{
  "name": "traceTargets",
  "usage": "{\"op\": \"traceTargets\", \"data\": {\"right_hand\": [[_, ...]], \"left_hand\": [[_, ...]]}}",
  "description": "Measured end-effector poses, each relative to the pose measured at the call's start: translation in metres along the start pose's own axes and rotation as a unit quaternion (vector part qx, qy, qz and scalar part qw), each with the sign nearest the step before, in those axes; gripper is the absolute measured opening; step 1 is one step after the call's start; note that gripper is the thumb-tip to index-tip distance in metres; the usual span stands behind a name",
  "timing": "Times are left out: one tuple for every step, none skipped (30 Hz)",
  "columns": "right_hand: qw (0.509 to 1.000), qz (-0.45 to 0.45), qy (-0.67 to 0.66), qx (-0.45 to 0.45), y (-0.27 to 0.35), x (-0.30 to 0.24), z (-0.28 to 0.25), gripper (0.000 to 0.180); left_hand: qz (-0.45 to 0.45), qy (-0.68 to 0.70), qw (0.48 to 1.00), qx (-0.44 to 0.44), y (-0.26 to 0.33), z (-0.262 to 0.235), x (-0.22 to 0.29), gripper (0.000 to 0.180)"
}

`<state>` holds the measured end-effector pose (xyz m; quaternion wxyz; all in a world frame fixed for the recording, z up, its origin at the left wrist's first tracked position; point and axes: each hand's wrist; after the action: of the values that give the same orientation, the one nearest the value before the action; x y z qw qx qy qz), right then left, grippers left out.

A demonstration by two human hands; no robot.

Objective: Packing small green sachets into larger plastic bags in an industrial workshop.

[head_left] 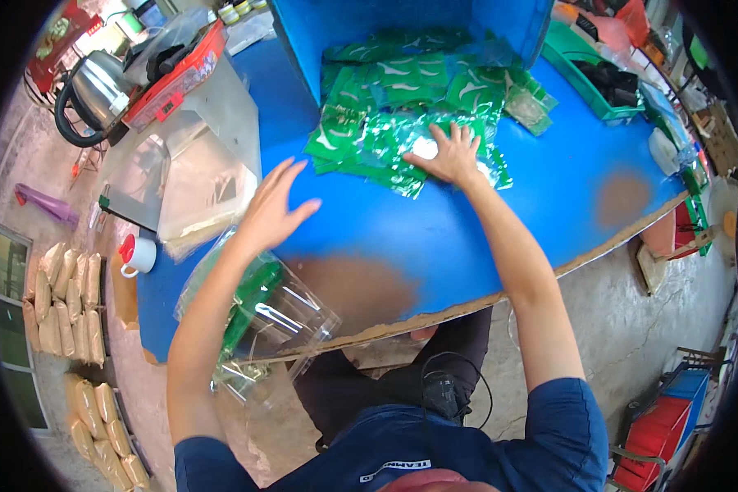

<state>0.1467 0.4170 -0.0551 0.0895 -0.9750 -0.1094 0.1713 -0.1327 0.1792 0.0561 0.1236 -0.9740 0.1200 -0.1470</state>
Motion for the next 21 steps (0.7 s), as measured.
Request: {"op": "traceTargets", "data": {"right_hand": [[1.0, -0.004, 0.0, -0.004, 0.007, -0.002, -0.004, 0.11], [1.0, -0.012, -0.012, -0.005, 0.017, -0.006, -0.004, 0.109], [1.0, -0.016, -0.02, -0.008, 0.03, -0.006, -0.003, 0.108], [0.999, -0.022, -0.036, -0.001, 0.041, -0.001, -0.002, 0.107], [0.999, -0.025, -0.048, -0.005, 0.054, -0.005, -0.006, 0.106], [0.998, -0.028, -0.053, 0.003, 0.061, -0.002, -0.009, 0.106], [0.998, -0.027, -0.06, 0.006, 0.07, 0.005, -0.012, 0.106], [0.998, -0.016, -0.065, 0.007, 0.075, 0.011, -0.017, 0.106], [0.998, -0.016, -0.051, 0.014, 0.078, 0.016, -0.021, 0.107], [0.999, -0.007, -0.034, 0.021, 0.085, 0.025, -0.023, 0.108], [0.999, 0.001, -0.042, 0.022, 0.092, 0.025, -0.025, 0.108], [0.999, -0.001, -0.034, 0.014, 0.1, 0.02, -0.026, 0.109], [1.0, -0.009, -0.026, 0.006, 0.106, 0.015, -0.028, 0.11], [1.0, -0.015, -0.019, -0.003, 0.114, 0.009, -0.03, 0.112], [0.999, -0.017, -0.021, -0.044, 0.121, 0.006, -0.032, 0.112], [0.997, -0.004, -0.066, -0.039, 0.127, 0.0, -0.034, 0.107], [0.994, 0.011, -0.108, -0.033, 0.128, -0.004, -0.034, 0.102], [0.987, -0.01, -0.158, 0.016, 0.121, -0.001, -0.038, 0.094], [0.975, -0.034, -0.21, 0.062, 0.108, 0.005, -0.046, 0.087], [0.973, -0.011, -0.216, 0.085, 0.087, 0.017, -0.053, 0.074], [0.965, 0.01, -0.218, 0.143, 0.067, 0.03, -0.054, 0.071]], "left_hand": [[0.017, 0.006, 0.999, 0.028, -0.031, 0.028, -0.023, 0.074], [0.003, -0.025, 0.999, 0.035, -0.058, 0.047, -0.045, 0.076], [-0.009, -0.05, 0.998, 0.041, -0.076, 0.067, -0.057, 0.079], [0.005, -0.045, 0.998, 0.043, -0.085, 0.09, -0.061, 0.079], [-0.099, -0.06, 0.993, 0.021, -0.085, 0.106, -0.066, 0.08], [-0.199, -0.073, 0.977, -0.004, -0.087, 0.12, -0.063, 0.081], [-0.191, -0.072, 0.979, -0.012, -0.089, 0.131, -0.049, 0.081], [-0.21, -0.081, 0.974, 0.0, -0.091, 0.14, -0.032, 0.081], [-0.231, -0.092, 0.968, 0.011, -0.089, 0.149, -0.014, 0.081], [-0.218, -0.077, 0.973, -0.006, -0.088, 0.15, 0.013, 0.077], [-0.213, -0.065, 0.975, -0.008, -0.082, 0.15, 0.027, 0.076], [-0.221, -0.056, 0.974, -0.01, -0.072, 0.145, 0.038, 0.076], [-0.233, -0.048, 0.971, -0.007, -0.062, 0.143, 0.047, 0.076], [-0.232, -0.055, 0.971, -0.008, -0.053, 0.141, 0.054, 0.076], [-0.239, -0.051, 0.969, -0.017, -0.044, 0.139, 0.061, 0.076], [-0.25, -0.051, 0.967, -0.022, -0.032, 0.131, 0.065, 0.076], [-0.25, -0.062, 0.966, -0.019, -0.024, 0.12, 0.072, 0.076], [-0.217, -0.065, 0.974, 0.007, -0.012, 0.106, 0.077, 0.076], [-0.188, -0.071, 0.979, 0.033, 0.001, 0.086, 0.088, 0.076], [-0.136, -0.059, 0.987, 0.062, 0.011, 0.056, 0.106, 0.077], [-0.085, -0.046, 0.992, 0.086, 0.023, 0.02, 0.126, 0.079]]}}
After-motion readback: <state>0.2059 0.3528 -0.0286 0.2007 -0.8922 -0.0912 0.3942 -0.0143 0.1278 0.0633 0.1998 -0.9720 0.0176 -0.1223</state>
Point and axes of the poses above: each hand's wrist, its own y-axis away from the middle knuckle, its own z-axis out of the palm, x = y × z, and after that the axes turned 13 degrees about z, right-handed
